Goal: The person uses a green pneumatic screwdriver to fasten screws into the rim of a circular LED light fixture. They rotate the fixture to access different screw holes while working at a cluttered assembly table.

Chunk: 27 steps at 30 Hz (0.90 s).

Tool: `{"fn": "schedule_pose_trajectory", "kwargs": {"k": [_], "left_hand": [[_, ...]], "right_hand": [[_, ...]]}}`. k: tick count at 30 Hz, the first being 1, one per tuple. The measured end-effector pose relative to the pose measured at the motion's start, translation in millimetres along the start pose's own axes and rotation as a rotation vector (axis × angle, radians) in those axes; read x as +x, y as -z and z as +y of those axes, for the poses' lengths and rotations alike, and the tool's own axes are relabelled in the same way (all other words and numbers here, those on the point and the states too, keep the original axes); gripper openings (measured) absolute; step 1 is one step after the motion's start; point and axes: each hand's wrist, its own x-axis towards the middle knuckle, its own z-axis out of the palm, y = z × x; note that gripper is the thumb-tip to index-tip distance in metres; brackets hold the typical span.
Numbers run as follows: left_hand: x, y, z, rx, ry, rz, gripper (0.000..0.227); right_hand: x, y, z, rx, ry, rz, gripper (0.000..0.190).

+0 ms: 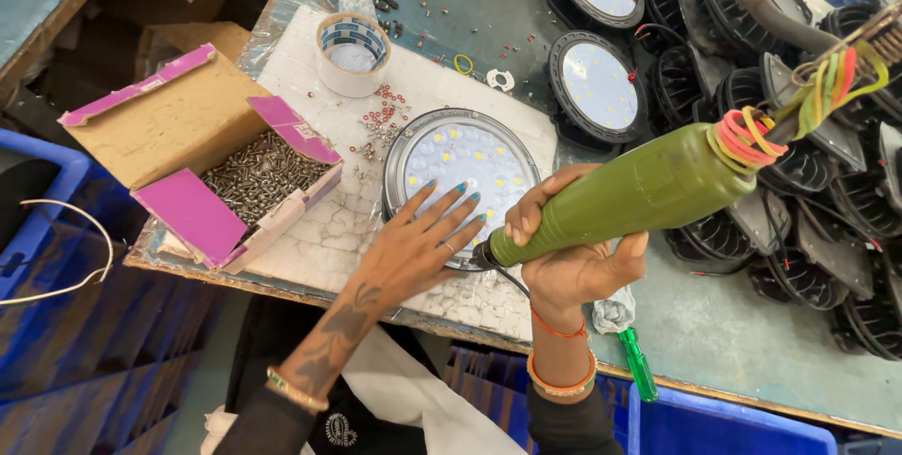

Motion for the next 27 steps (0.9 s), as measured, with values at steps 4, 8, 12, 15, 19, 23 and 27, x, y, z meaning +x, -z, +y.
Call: {"fn": "schedule_pose_trajectory", "kwargs": {"k": [4,8,12,15,19,23,27], "left_hand": [[2.9,-10.4,-15.4,0.239,-0.130,0.080,0.056],[0.5,-17.7,-27.5,0.375,-0.266,0.089,0.051],[0.6,-22.2,-34.6,0.434,-0.353,0.125,0.050],[1.6,-21.5,-35.5,0.439,-0.367,0.126,0.049],[3.7,-21.0,-34.9,0.445,-0.372,0.103,0.046],[4.2,-22.4,-32.0,0.399,-0.305,0.112,0.046],[3.0,-24.0,-32.5,0.296,-0.265,0.123,0.048]], "right_hand": [[1.2,1.1,-2.6,0.013,0.005,-0.042,0.078],[1.9,-0.9,-3.5,-0.016,-0.007,-0.038,0.077],[0.5,-4.4,-2.3,-0.023,-0.032,-0.024,0.077],[3.9,-5.8,-3.8,-0.048,-0.043,-0.002,0.076],[-4.2,-8.9,2.6,-0.048,-0.099,0.065,0.077],[-18.8,-18.4,20.0,0.037,-0.130,0.007,0.075],[-8.5,-4.6,-16.8,-0.106,0.033,0.091,0.085]]}}
